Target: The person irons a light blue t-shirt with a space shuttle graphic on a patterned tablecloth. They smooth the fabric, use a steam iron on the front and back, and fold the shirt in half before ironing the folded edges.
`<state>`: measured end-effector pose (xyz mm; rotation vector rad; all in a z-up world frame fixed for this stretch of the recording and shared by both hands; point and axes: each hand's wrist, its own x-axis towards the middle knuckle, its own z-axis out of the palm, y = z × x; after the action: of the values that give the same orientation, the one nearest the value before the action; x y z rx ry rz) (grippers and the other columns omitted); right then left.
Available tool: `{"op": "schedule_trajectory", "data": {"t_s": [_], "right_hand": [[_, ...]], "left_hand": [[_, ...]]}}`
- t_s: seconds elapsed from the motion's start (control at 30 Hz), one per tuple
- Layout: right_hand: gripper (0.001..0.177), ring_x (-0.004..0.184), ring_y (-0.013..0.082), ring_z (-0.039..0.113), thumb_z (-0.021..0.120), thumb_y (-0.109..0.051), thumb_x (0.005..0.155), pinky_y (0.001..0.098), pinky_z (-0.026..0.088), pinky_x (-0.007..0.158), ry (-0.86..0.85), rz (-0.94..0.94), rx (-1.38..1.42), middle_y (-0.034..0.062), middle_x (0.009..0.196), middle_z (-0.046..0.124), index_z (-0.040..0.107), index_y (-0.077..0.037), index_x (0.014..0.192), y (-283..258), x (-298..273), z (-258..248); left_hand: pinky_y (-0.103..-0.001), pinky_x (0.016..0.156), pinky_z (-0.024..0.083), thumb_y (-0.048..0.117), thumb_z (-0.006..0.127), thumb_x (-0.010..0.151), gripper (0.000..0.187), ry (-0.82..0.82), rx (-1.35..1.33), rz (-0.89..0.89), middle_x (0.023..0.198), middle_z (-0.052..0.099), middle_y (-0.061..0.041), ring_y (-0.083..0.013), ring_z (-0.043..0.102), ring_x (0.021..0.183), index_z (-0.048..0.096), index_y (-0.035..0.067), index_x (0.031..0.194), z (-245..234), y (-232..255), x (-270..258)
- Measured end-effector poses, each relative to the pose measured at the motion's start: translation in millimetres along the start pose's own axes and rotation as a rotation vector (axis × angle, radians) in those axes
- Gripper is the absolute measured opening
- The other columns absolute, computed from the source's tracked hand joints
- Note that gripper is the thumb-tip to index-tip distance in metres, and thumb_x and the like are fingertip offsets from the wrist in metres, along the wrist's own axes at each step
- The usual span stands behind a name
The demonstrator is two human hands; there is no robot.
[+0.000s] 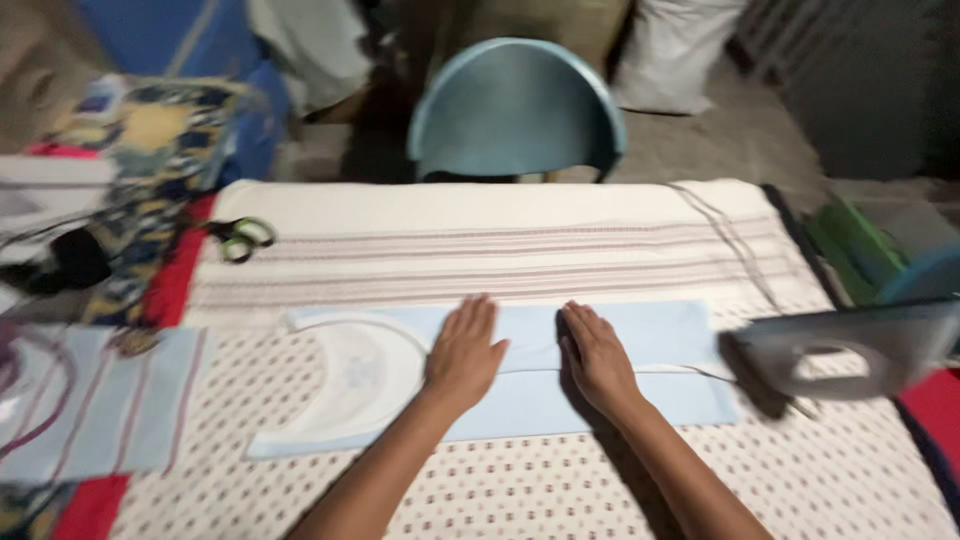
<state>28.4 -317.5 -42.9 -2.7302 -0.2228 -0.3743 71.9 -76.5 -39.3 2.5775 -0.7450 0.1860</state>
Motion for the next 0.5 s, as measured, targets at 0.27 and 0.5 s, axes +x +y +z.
{"op": "schedule_trajectory", "data": {"t_s": [0.27,0.5], "right_hand": [[0.076,0.154,0.0322,0.022,0.040,-0.057,0.101,0.0479,0.019,0.121,-0.039,0.327,-0.323,0.0149,0.166,0.026,0.034,-0.006,0.156,101.2,-36.6,-42.8],[0.078,0.153,0.0335,0.024,0.039,-0.058,0.099,0.0455,0.028,0.117,0.028,0.345,-0.312,0.0161,0.165,0.029,0.036,-0.004,0.155,115.3,-43.3,-39.7]], "left_hand": [[-0.048,0.120,0.016,0.056,0.041,0.098,0.076,-0.199,0.293,-0.180,0.169,0.021,-0.017,-0.0345,0.015,0.151,0.029,0.005,0.153,-22.7,15.4,-7.3],[-0.046,0.123,0.014,0.051,0.037,0.103,0.069,-0.182,0.163,-0.023,0.167,0.023,-0.009,-0.0283,0.016,0.154,0.032,0.010,0.158,-7.2,-2.3,-11.9]]}}
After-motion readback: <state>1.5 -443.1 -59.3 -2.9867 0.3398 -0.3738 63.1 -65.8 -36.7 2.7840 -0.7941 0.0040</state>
